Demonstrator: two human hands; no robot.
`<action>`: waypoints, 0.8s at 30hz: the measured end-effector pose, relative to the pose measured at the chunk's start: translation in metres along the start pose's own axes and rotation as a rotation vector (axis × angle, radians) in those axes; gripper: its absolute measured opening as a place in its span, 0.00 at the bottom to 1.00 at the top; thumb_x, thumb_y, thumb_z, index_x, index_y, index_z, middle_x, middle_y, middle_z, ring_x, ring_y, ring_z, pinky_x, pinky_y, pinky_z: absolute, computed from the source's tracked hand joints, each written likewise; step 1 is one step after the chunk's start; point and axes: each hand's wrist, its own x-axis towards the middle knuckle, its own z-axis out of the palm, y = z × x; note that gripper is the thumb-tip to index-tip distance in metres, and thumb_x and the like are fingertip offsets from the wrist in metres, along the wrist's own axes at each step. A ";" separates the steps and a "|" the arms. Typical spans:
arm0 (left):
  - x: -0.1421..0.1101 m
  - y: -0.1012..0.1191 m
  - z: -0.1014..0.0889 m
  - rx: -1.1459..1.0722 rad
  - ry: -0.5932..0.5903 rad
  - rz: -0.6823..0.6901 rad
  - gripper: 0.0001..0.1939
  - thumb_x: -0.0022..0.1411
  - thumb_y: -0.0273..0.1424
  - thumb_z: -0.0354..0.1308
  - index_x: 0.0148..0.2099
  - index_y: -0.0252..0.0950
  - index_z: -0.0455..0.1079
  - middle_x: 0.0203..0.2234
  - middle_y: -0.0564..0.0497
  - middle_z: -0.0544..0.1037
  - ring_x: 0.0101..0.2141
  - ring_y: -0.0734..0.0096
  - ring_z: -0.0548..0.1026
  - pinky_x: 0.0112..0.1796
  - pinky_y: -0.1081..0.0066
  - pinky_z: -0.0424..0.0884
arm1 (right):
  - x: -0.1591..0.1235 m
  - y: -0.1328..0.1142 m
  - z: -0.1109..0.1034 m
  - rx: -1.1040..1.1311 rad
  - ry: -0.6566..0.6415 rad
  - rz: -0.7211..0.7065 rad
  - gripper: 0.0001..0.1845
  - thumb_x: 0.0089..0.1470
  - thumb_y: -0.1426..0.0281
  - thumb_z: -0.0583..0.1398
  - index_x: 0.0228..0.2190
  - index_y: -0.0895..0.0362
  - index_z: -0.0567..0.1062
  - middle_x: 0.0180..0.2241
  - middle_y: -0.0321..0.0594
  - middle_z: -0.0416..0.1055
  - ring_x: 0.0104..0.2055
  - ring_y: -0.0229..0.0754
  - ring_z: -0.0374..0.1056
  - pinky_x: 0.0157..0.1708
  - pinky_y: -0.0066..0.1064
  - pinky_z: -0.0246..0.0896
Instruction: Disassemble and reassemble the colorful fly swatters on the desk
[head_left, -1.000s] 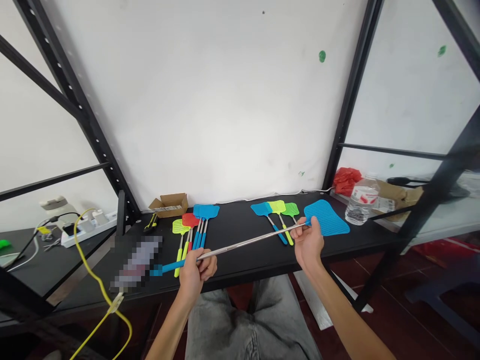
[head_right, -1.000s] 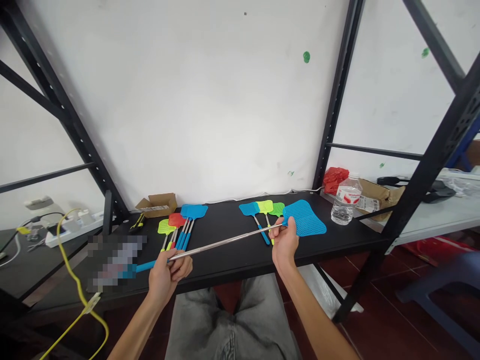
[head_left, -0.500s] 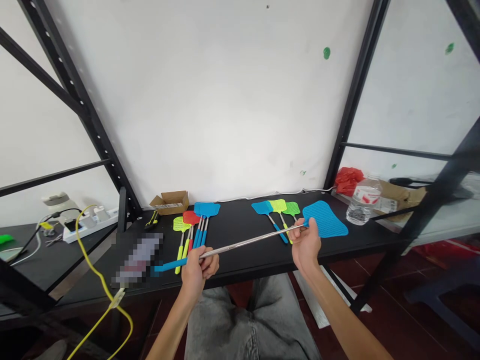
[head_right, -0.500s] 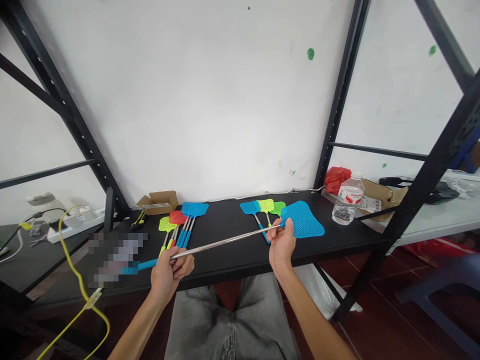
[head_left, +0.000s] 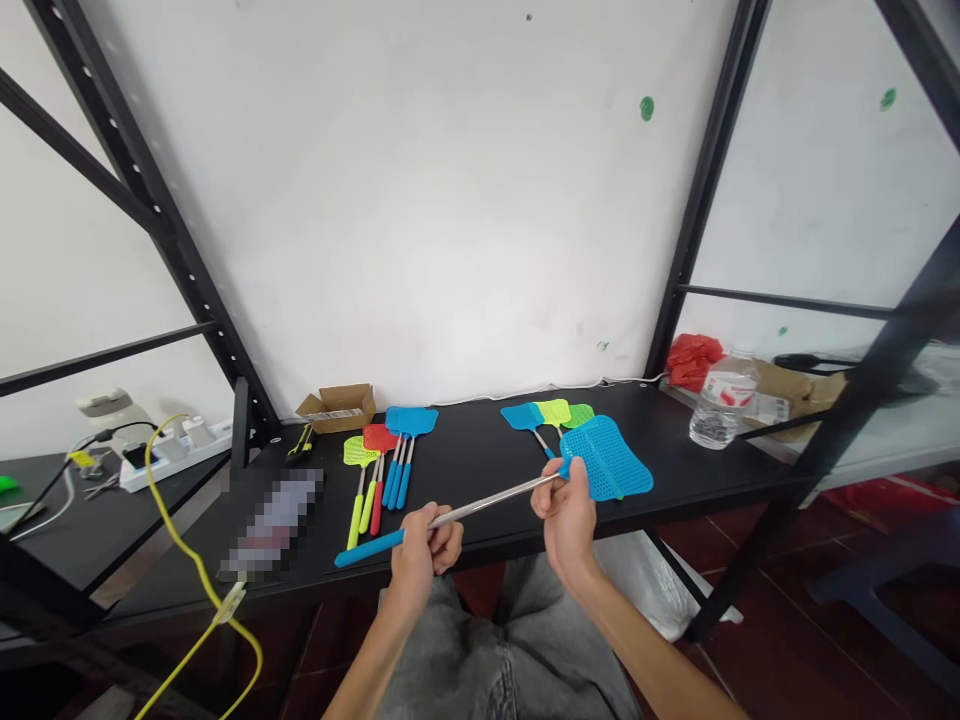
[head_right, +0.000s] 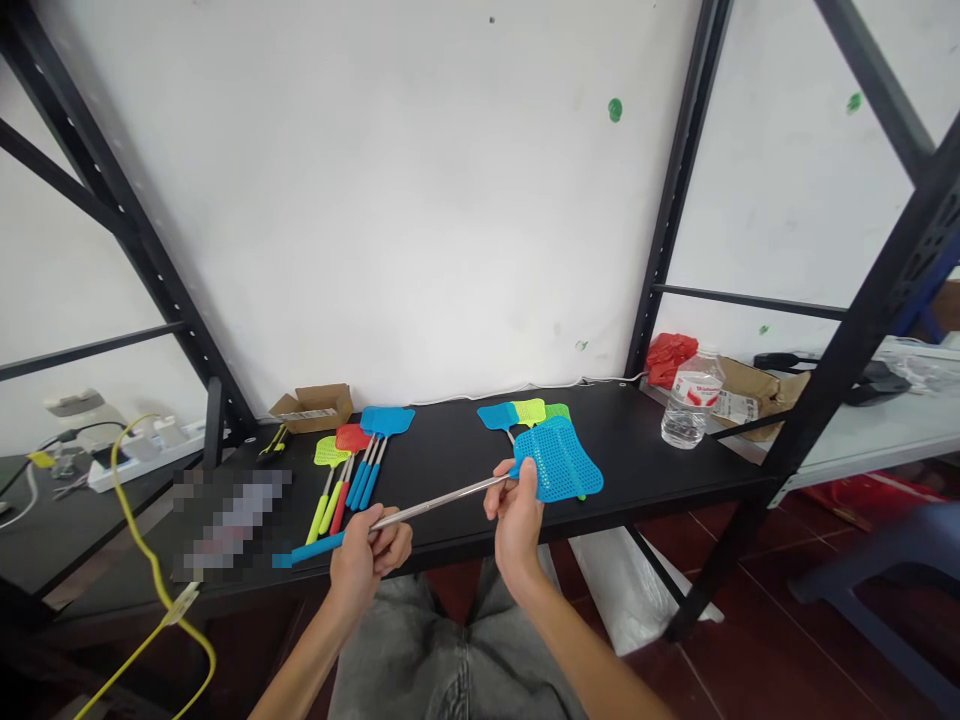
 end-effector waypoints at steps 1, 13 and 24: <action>-0.001 0.000 0.000 0.014 -0.003 -0.011 0.24 0.65 0.41 0.45 0.18 0.40 0.50 0.09 0.58 0.50 0.13 0.79 0.47 0.19 0.72 0.45 | -0.002 0.002 0.001 -0.008 -0.012 0.012 0.26 0.57 0.45 0.54 0.28 0.55 0.71 0.12 0.29 0.57 0.16 0.35 0.51 0.19 0.29 0.45; 0.001 0.020 -0.009 0.135 0.018 -0.009 0.23 0.66 0.45 0.50 0.23 0.37 0.59 0.10 0.60 0.52 0.14 0.79 0.50 0.20 0.73 0.48 | 0.024 -0.037 -0.007 0.031 -0.063 0.013 0.22 0.53 0.52 0.60 0.31 0.59 0.78 0.15 0.31 0.59 0.18 0.34 0.52 0.20 0.29 0.48; -0.002 0.034 -0.020 0.367 0.059 0.069 0.24 0.67 0.43 0.51 0.21 0.37 0.58 0.11 0.57 0.54 0.16 0.77 0.53 0.21 0.71 0.50 | 0.045 -0.055 -0.023 -0.067 0.009 -0.068 0.31 0.54 0.44 0.55 0.31 0.60 0.79 0.18 0.36 0.66 0.19 0.35 0.57 0.19 0.30 0.50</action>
